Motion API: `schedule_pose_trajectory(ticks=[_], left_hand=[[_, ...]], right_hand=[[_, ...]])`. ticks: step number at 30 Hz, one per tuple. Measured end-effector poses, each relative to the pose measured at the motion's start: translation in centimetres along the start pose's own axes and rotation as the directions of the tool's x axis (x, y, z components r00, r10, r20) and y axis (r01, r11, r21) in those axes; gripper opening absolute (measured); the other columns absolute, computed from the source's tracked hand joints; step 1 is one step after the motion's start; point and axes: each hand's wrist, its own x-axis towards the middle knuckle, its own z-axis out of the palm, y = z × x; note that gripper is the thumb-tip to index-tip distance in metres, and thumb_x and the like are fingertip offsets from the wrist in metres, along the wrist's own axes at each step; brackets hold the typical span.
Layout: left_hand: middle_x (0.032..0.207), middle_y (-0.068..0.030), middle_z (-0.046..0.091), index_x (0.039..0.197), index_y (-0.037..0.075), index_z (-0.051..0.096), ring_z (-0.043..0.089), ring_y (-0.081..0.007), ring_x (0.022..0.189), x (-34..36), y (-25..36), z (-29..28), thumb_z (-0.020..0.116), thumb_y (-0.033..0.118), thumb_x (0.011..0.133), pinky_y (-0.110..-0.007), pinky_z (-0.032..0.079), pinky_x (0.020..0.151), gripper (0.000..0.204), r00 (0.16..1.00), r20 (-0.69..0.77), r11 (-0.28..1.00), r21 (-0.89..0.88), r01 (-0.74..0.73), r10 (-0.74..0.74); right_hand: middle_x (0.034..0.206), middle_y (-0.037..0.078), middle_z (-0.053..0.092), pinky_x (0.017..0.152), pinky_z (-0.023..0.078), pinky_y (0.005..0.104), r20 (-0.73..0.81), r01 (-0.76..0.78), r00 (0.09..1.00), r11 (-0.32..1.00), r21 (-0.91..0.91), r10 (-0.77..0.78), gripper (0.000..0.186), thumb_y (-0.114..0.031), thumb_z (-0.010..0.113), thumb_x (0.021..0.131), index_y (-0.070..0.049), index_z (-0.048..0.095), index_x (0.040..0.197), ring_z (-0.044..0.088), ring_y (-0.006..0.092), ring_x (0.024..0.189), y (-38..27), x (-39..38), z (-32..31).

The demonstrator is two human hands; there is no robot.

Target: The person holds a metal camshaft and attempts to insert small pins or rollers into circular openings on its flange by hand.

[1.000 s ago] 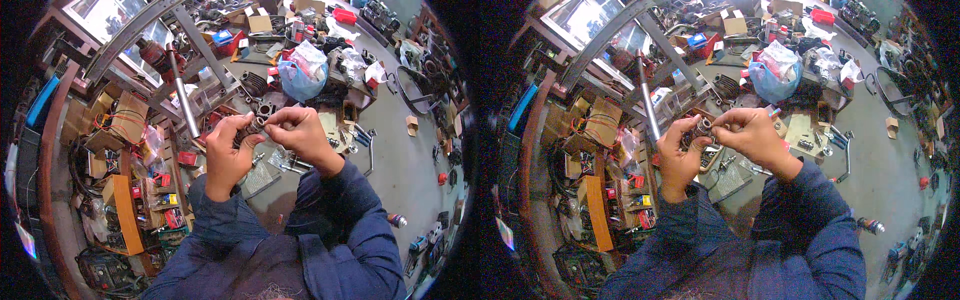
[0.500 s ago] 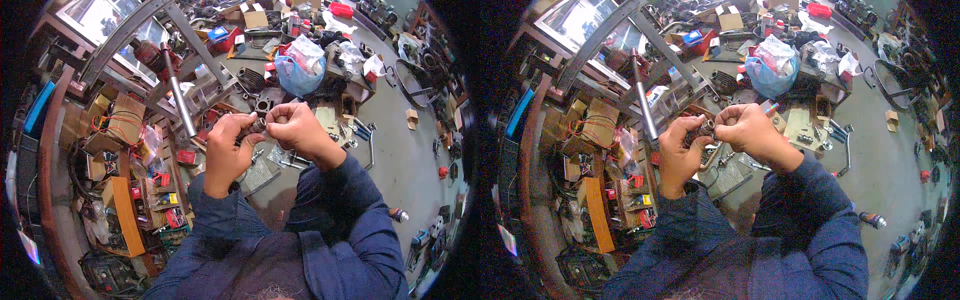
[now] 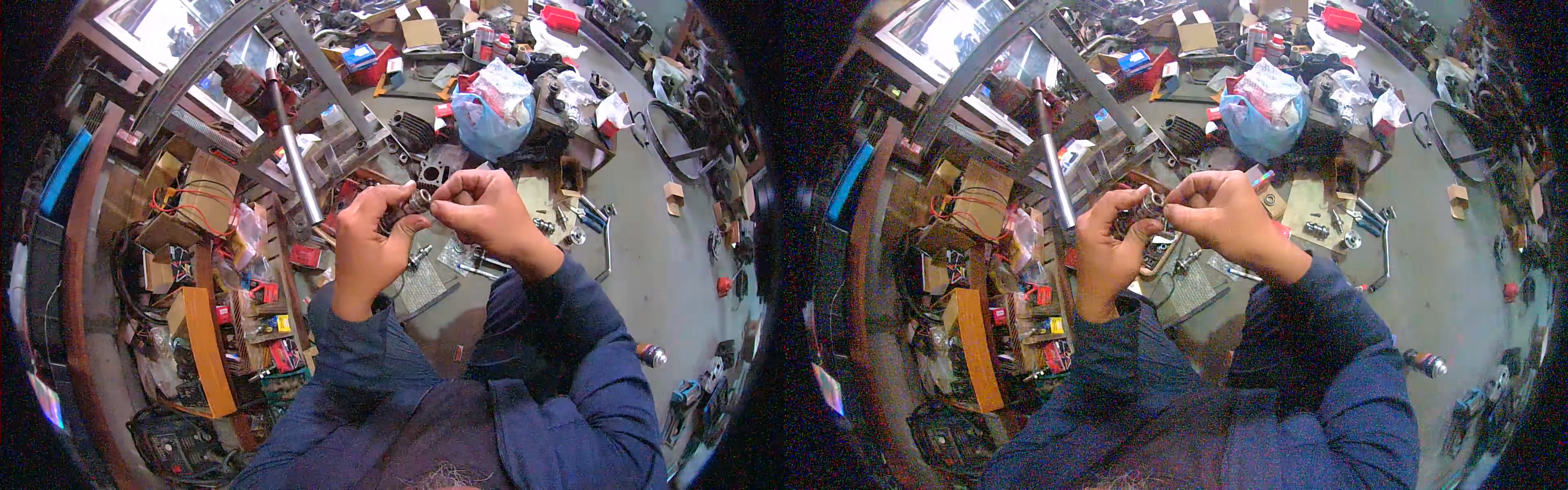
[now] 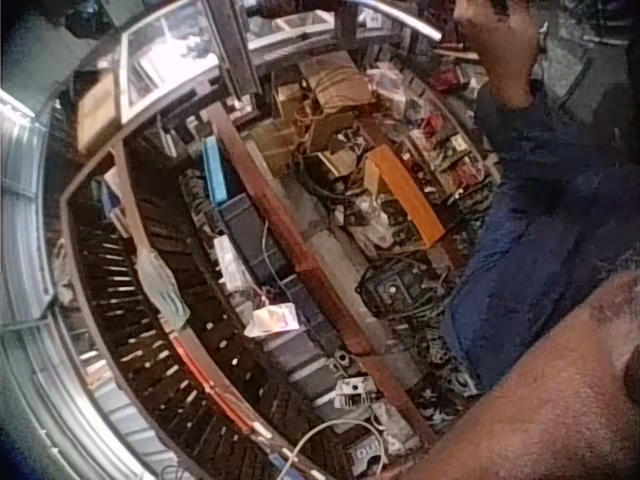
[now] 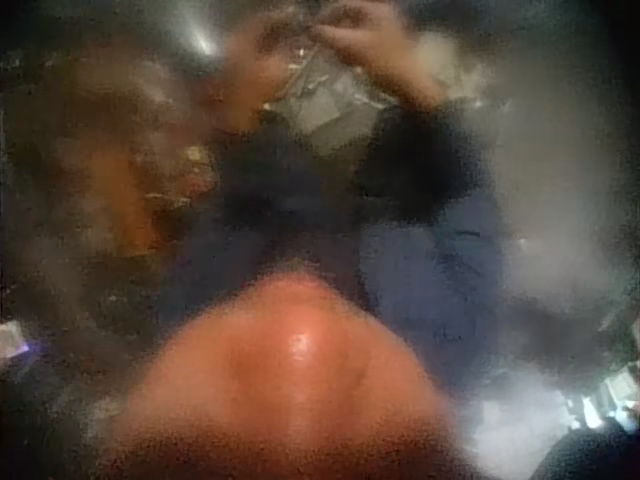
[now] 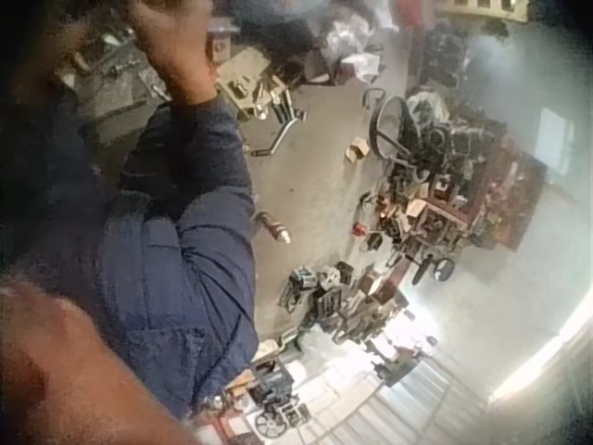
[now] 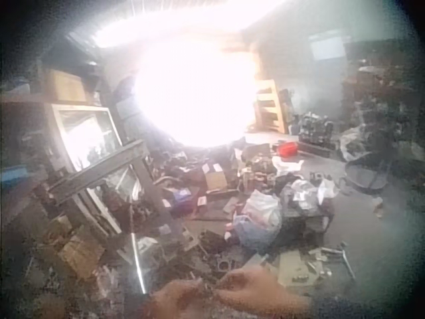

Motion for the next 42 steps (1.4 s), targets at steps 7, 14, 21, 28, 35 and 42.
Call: schedule_pose_trajectory(ticks=[7, 14, 21, 28, 35, 42], left_hand=[[0.095, -0.0067, 0.069, 0.110, 0.001, 0.067, 0.065, -0.0138, 0.087, 0.0, 0.9, -0.1, 0.083, 0.018, 0.079, -0.028, 0.051, 0.079, 0.039, 0.998, -0.047, 0.997, -0.067, 0.040, -0.043], [0.097, -0.0065, 0.070, 0.111, 0.001, 0.066, 0.064, -0.0137, 0.091, -0.1, 1.4, -0.1, 0.083, 0.021, 0.080, -0.029, 0.051, 0.082, 0.041, 0.994, -0.093, 0.995, -0.080, 0.058, -0.065], [0.091, -0.0123, 0.072, 0.108, 0.001, 0.068, 0.068, -0.0164, 0.082, -0.2, 0.6, 0.6, 0.083, 0.023, 0.080, -0.031, 0.052, 0.075, 0.039, 0.979, -0.205, 0.995, -0.102, -0.008, -0.013], [0.097, -0.0059, 0.070, 0.114, 0.000, 0.065, 0.064, -0.0120, 0.087, -0.2, 0.5, 0.3, 0.081, 0.021, 0.084, -0.028, 0.050, 0.079, 0.040, 0.990, -0.117, 0.948, -0.316, 0.044, -0.085], [0.104, -0.0041, 0.069, 0.117, -0.001, 0.063, 0.062, -0.0102, 0.095, -0.3, 0.2, -0.8, 0.077, 0.026, 0.088, -0.025, 0.049, 0.084, 0.042, 0.974, 0.153, 0.842, -0.493, 0.220, -0.165], [0.096, -0.0034, 0.066, 0.120, -0.003, 0.060, 0.061, -0.0113, 0.088, -0.2, -0.2, -0.2, 0.078, 0.049, 0.079, -0.024, 0.051, 0.073, 0.069, 0.903, 0.327, 0.447, -0.788, 0.424, -0.280]], right_hand=[[0.065, -0.006, 0.056, 0.052, 0.034, 0.0207, -0.063, 0.239, 0.966, 0.956, -0.169, -0.252, 0.014, -0.012, 0.076, 0.086, 0.001, 0.074, 0.091, 0.045, 0.0014, 0.060, -0.2, -0.4, 0.9], [0.081, 0.005, 0.072, 0.064, 0.048, 0.0256, -0.052, 0.431, 0.882, 0.847, -0.311, -0.468, 0.018, -0.014, 0.072, 0.089, 0.001, 0.073, 0.097, 0.061, 0.0072, 0.073, 0.2, -0.5, 1.4], [0.082, 0.012, 0.071, 0.060, 0.053, 0.0319, 0.001, 0.569, 0.759, 0.662, -0.488, -0.651, 0.019, -0.006, 0.072, 0.085, -0.001, 0.071, 0.104, 0.069, 0.0207, 0.068, 0.7, -1.0, 1.7], [0.071, 0.013, 0.065, 0.051, 0.047, 0.0344, 0.100, 0.680, 0.620, 0.468, -0.564, -0.778, 0.021, -0.002, 0.073, 0.083, -0.006, 0.070, 0.104, 0.064, 0.0240, 0.057, -0.1, -0.8, 1.4], [0.079, 0.017, 0.068, 0.058, 0.053, 0.0407, 0.267, 0.637, 0.723, 0.467, -0.613, -0.637, 0.022, -0.009, 0.069, 0.088, -0.006, 0.064, 0.109, 0.067, 0.0363, 0.069, -1.1, -1.4, 0.6], [0.073, 0.006, 0.065, 0.053, 0.047, 0.0327, 0.044, 0.445, 0.895, 0.888, -0.115, -0.443, 0.024, -0.018, 0.065, 0.094, -0.003, 0.063, 0.112, 0.061, 0.0168, 0.062, -0.1, -0.1, 0.3]])
